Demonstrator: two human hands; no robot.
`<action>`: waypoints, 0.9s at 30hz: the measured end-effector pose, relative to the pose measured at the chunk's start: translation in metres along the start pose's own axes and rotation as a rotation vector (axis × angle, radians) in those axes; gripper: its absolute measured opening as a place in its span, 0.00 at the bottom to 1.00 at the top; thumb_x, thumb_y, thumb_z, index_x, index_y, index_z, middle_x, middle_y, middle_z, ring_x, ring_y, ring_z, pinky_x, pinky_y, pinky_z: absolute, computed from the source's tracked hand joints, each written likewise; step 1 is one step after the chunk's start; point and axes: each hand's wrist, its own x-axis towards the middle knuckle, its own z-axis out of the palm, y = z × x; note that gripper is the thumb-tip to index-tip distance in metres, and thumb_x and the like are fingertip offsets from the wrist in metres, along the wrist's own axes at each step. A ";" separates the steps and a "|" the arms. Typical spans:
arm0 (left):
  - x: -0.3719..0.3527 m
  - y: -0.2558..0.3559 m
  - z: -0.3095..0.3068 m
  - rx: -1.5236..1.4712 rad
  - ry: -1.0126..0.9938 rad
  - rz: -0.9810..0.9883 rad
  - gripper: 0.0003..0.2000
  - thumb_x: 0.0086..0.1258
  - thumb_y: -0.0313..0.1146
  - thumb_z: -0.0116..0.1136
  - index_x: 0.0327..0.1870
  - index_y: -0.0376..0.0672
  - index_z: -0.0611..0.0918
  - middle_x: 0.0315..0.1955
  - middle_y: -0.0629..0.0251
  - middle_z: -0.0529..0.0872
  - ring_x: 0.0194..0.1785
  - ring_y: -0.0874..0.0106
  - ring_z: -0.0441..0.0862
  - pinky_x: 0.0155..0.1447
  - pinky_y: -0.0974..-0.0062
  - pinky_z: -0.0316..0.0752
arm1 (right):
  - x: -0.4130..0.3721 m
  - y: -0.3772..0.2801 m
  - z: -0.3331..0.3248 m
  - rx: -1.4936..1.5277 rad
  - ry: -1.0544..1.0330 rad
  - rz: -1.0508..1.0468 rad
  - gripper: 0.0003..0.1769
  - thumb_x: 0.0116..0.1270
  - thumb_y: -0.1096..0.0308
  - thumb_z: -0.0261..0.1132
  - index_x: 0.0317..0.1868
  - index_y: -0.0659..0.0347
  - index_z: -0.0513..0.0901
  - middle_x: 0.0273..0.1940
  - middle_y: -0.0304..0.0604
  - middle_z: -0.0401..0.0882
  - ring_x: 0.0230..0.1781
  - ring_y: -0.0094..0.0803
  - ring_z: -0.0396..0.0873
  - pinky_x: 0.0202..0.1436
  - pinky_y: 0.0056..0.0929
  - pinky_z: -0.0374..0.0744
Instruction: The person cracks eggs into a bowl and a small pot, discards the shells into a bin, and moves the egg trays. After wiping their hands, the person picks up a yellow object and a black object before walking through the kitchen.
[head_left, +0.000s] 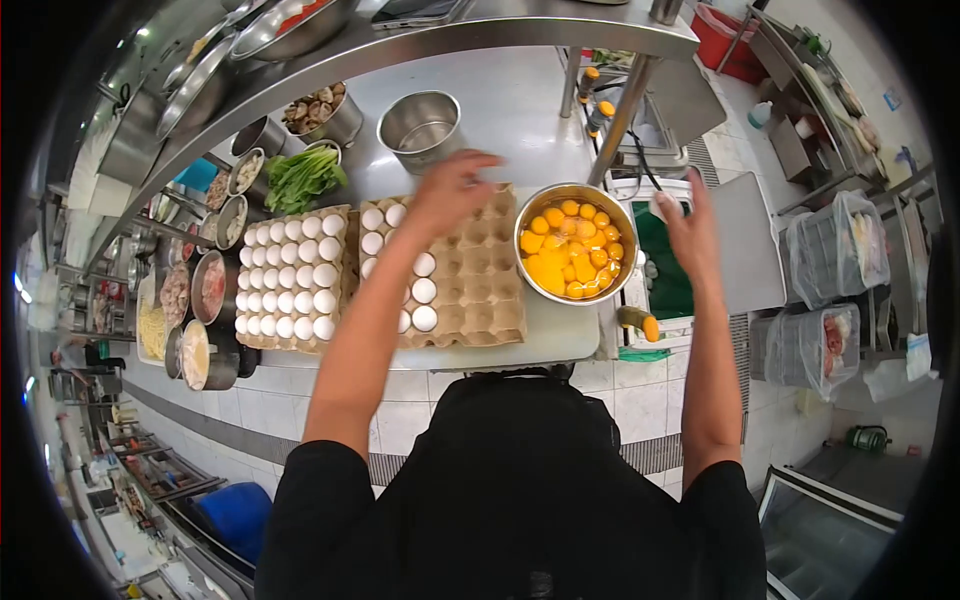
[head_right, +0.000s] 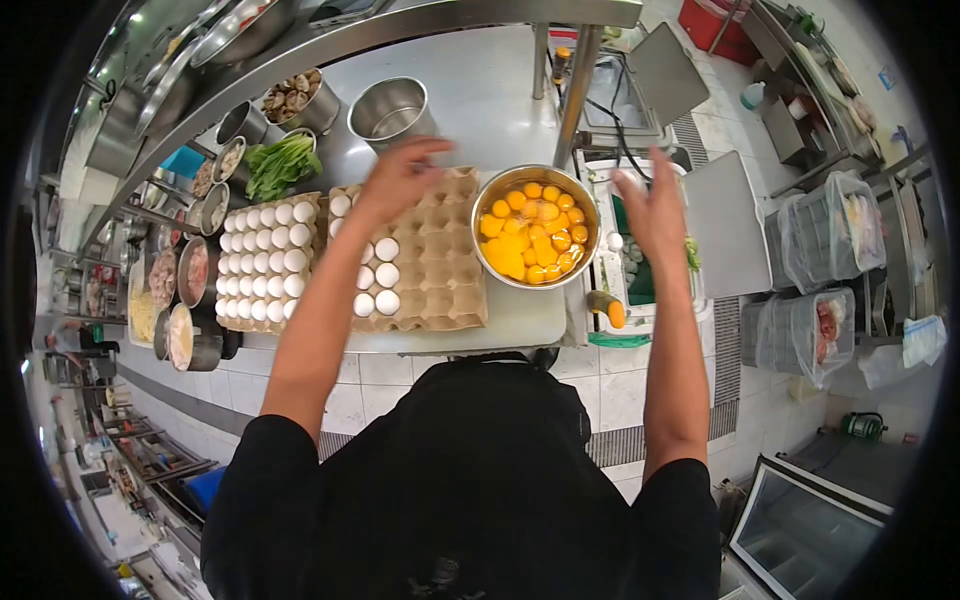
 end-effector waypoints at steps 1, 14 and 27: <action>-0.008 -0.029 -0.027 0.140 0.077 -0.058 0.21 0.59 0.28 0.64 0.56 0.45 0.84 0.46 0.59 0.87 0.43 0.70 0.84 0.49 0.71 0.79 | 0.004 -0.009 -0.008 -0.206 0.132 -0.138 0.22 0.68 0.60 0.67 0.59 0.62 0.80 0.44 0.49 0.86 0.40 0.33 0.82 0.48 0.30 0.80; -0.060 -0.124 -0.081 0.693 -0.025 -0.017 0.19 0.57 0.33 0.62 0.52 0.45 0.86 0.46 0.51 0.86 0.47 0.53 0.83 0.57 0.59 0.76 | -0.072 -0.203 0.196 -0.050 -1.111 -0.368 0.23 0.61 0.61 0.65 0.58 0.56 0.82 0.46 0.51 0.85 0.49 0.50 0.82 0.53 0.46 0.80; -0.028 -0.099 -0.040 -0.955 0.334 -0.318 0.08 0.71 0.35 0.57 0.45 0.43 0.81 0.28 0.69 0.81 0.27 0.77 0.80 0.27 0.80 0.73 | -0.012 -0.102 0.103 1.124 -0.032 0.548 0.16 0.68 0.71 0.63 0.50 0.58 0.66 0.38 0.44 0.79 0.30 0.30 0.82 0.32 0.27 0.82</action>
